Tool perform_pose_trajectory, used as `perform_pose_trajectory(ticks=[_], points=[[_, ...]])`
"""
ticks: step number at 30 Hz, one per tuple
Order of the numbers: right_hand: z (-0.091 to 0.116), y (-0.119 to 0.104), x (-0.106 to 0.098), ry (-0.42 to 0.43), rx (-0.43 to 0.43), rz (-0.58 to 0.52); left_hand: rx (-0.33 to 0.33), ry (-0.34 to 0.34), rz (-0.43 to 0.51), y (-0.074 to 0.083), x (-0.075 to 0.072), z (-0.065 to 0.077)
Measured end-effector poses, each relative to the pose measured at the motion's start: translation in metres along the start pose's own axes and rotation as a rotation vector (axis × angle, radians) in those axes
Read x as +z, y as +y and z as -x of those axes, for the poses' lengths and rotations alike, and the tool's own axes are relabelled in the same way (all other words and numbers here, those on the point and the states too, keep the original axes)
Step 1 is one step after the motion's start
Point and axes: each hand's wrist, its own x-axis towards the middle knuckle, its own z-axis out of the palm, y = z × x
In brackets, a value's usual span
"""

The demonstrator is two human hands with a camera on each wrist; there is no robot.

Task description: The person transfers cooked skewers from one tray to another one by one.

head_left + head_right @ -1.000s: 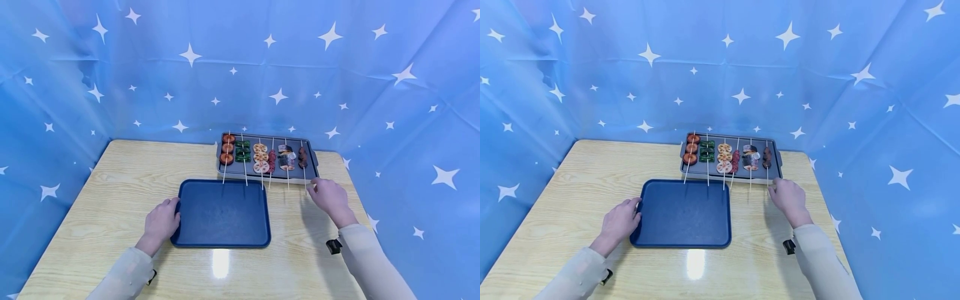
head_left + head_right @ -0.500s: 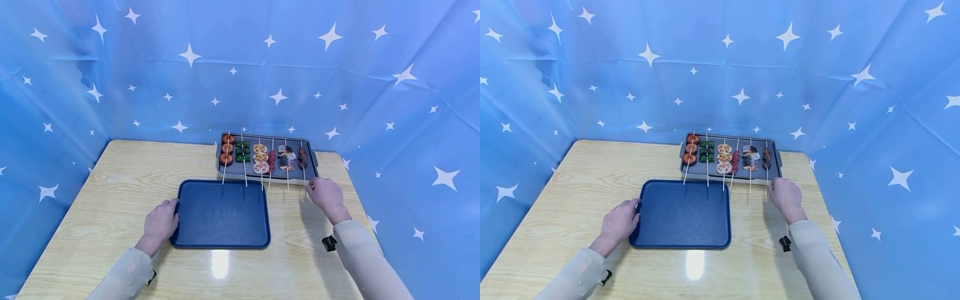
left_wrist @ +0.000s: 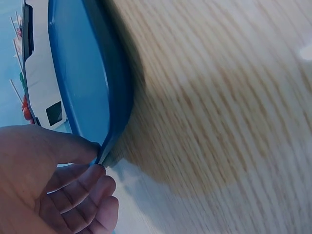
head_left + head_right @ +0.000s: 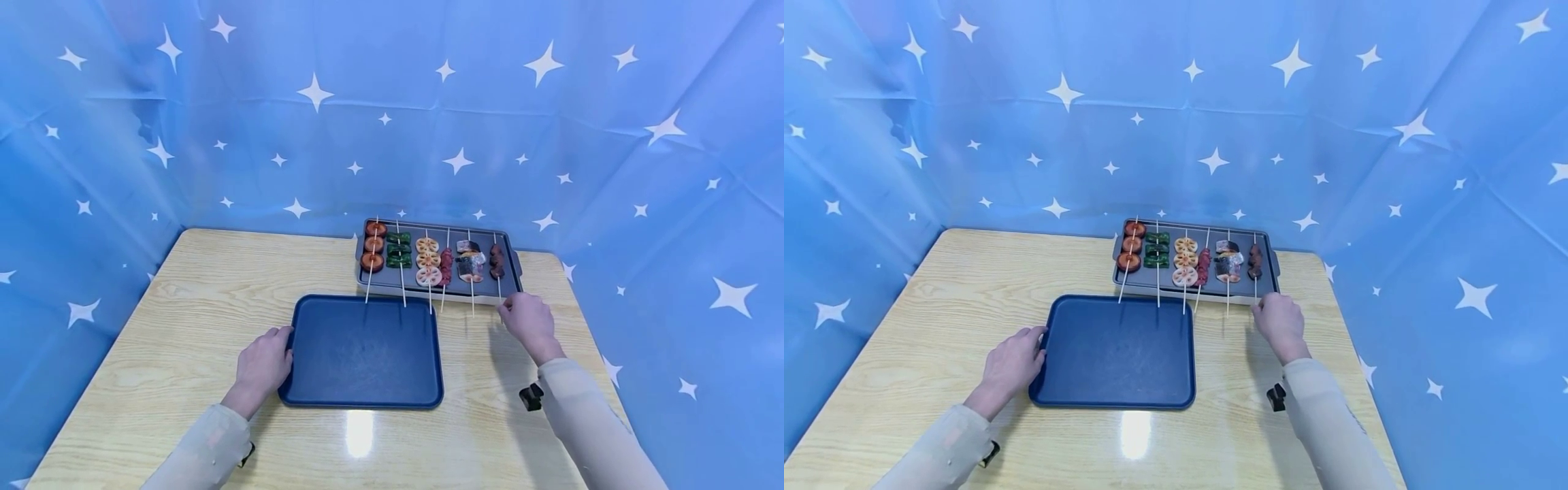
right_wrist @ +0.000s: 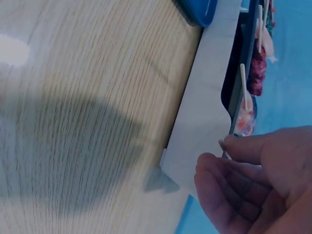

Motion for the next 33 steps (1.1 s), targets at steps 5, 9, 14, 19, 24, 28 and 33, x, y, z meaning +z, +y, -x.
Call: perform_pose_trajectory(ticks=[5, 9, 14, 19, 24, 28, 33], points=[[0.0003, -0.0035, -0.0026, -0.021, 0.054, -0.073, -0.006, -0.015, -0.012, 0.0004, 0.0002, -0.0008], [0.0016, -0.0033, -0.0050, -0.070, 0.081, -0.156, -0.009, -0.023, -0.021, 0.0013, -0.0008, -0.0014], [0.0009, 0.0004, -0.0050, -0.135, 0.127, -0.315, -0.015, -0.028, -0.022, 0.0026, -0.0023, -0.0019], [0.0000, 0.0016, -0.0045, -0.178, 0.193, -0.466, -0.023, -0.039, -0.026, 0.0037, -0.0044, -0.0023], [0.0007, 0.0019, -0.0014, -0.217, 0.221, -0.592, -0.022, -0.043, -0.021, 0.0046, -0.0063, -0.0024], [0.0008, 0.0025, 0.0016, -0.239, 0.222, -0.638, -0.017, -0.038, -0.011, 0.0051, -0.0069, -0.0024], [0.0018, 0.0027, 0.0023, -0.235, 0.195, -0.632, -0.022, -0.034, 0.005, 0.0043, -0.0059, -0.0038]])
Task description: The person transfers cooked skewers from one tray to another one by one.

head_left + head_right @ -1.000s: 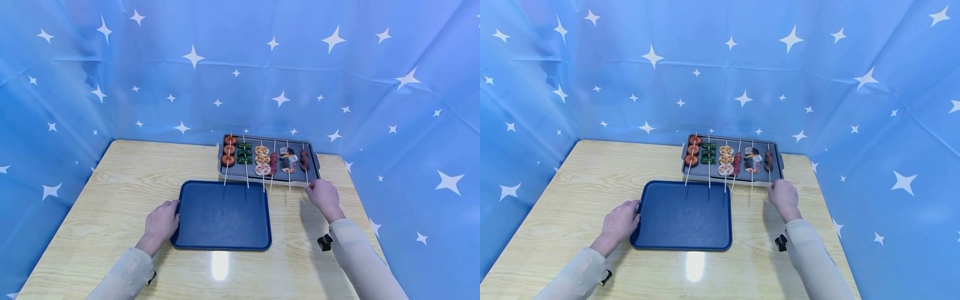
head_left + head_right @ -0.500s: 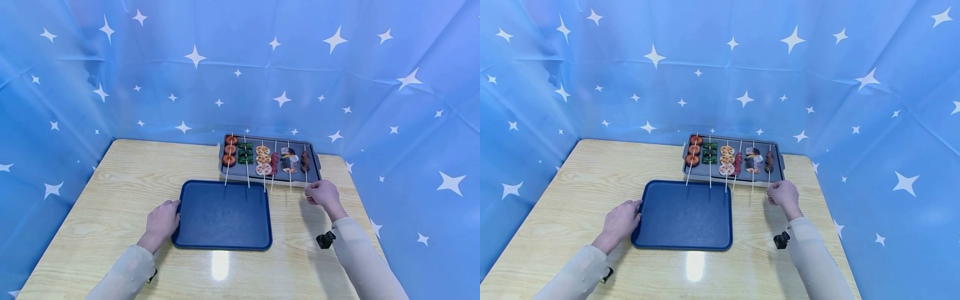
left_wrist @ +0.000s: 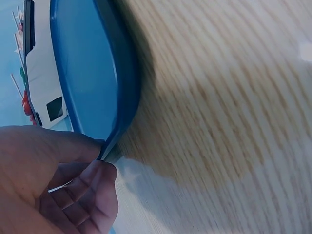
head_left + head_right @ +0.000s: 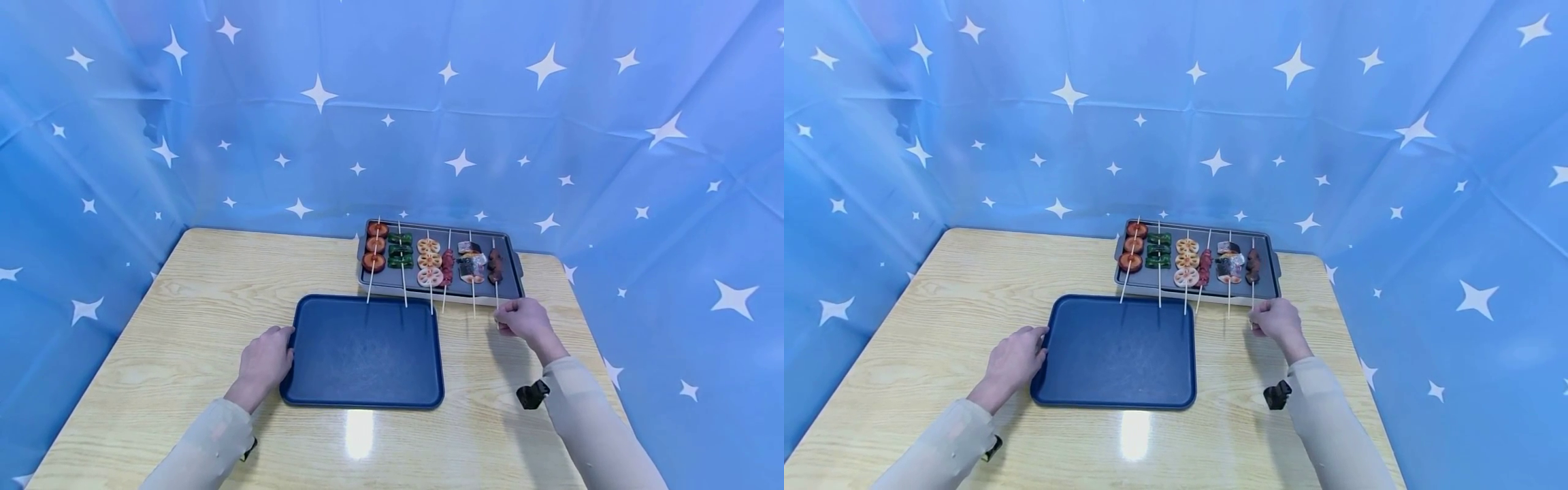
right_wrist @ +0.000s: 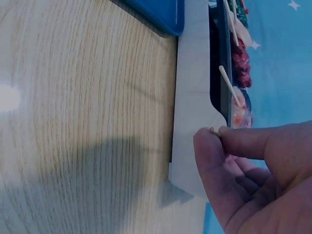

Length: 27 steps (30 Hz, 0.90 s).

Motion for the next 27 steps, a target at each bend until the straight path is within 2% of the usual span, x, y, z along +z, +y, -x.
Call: perform_pose_trajectory(ticks=[15, 21, 27], points=[[0.013, 0.007, -0.005, 0.027, -0.016, -0.101, -0.008, -0.006, 0.021, 0.000, 0.001, -0.005], [0.018, 0.006, -0.008, 0.004, -0.036, -0.107, -0.011, -0.021, 0.021, -0.001, 0.001, -0.005], [0.029, 0.002, -0.007, -0.064, -0.080, -0.091, -0.010, -0.041, 0.008, -0.003, 0.001, -0.006]])
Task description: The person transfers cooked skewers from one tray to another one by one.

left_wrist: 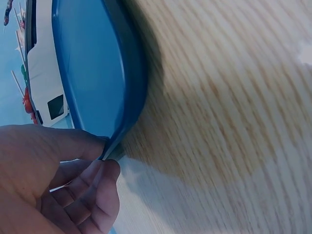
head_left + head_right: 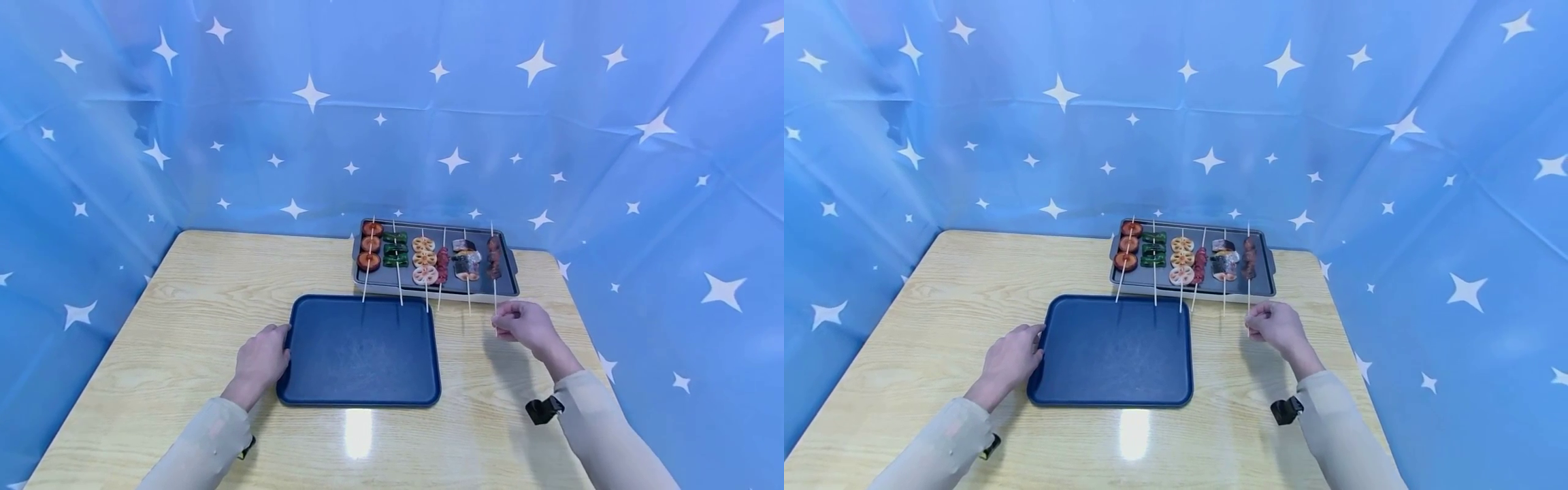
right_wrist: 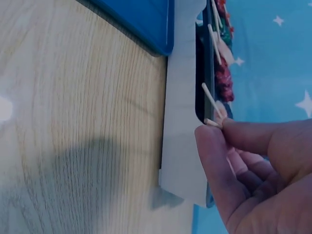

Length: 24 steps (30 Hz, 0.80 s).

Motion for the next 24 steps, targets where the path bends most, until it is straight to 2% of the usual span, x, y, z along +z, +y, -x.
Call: perform_pose_trajectory(ticks=[10, 24], points=[[0.021, -0.004, 0.004, -0.144, -0.045, -0.015, -0.003, -0.015, 0.005, 0.001, -0.001, 0.000], [0.049, 0.009, 0.007, -0.382, -0.120, 0.086, -0.004, -0.031, 0.006, -0.001, -0.002, -0.002]])
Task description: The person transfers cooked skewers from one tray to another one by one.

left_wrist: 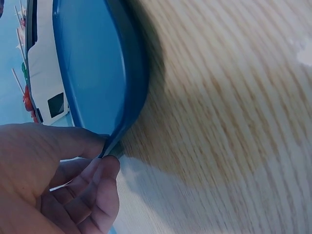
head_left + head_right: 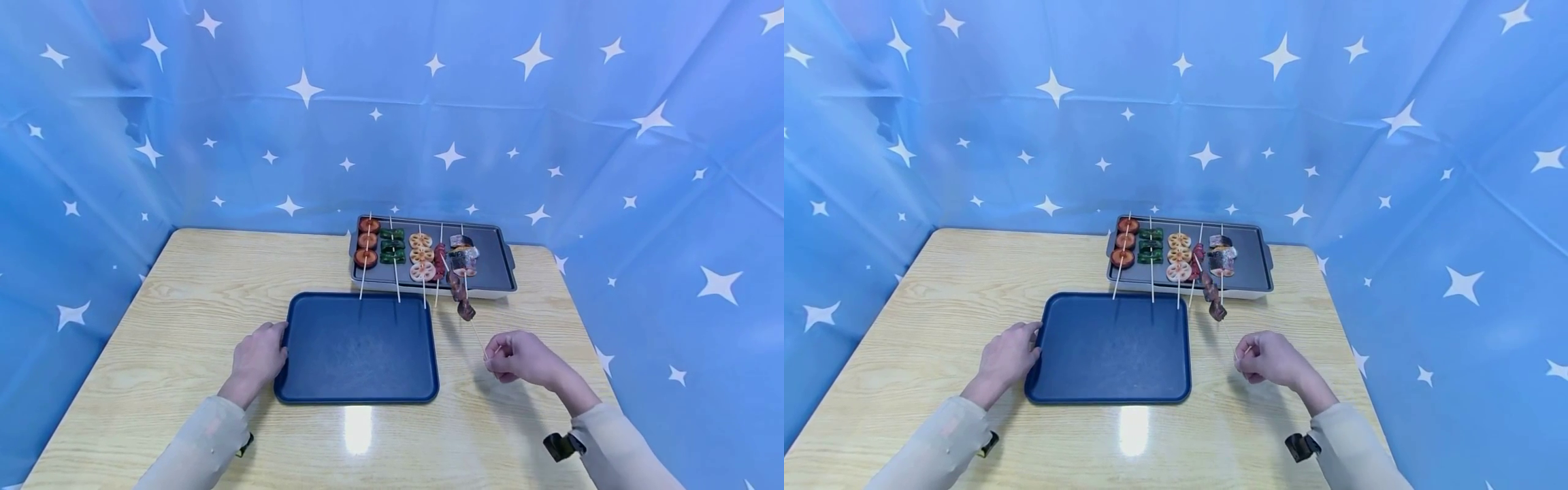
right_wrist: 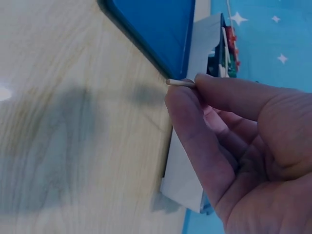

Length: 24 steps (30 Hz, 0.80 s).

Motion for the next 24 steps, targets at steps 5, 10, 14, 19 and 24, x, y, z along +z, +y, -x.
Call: perform_pose_trajectory(ticks=[5, 10, 14, 19, 24], points=[[0.008, 0.004, 0.000, -0.032, -0.026, 0.030, -0.001, -0.002, 0.008, 0.000, -0.001, 0.000], [0.016, 0.009, -0.004, -0.047, -0.019, 0.051, 0.000, -0.006, 0.007, 0.000, 0.000, 0.000], [0.023, 0.014, -0.005, -0.057, 0.000, 0.062, -0.001, -0.006, 0.005, 0.000, 0.000, 0.000], [0.029, 0.022, -0.003, -0.085, 0.019, 0.054, 0.001, -0.006, 0.005, 0.000, -0.001, 0.000], [0.027, 0.025, 0.004, -0.117, 0.030, 0.047, 0.002, -0.007, 0.001, 0.000, -0.001, 0.000]])
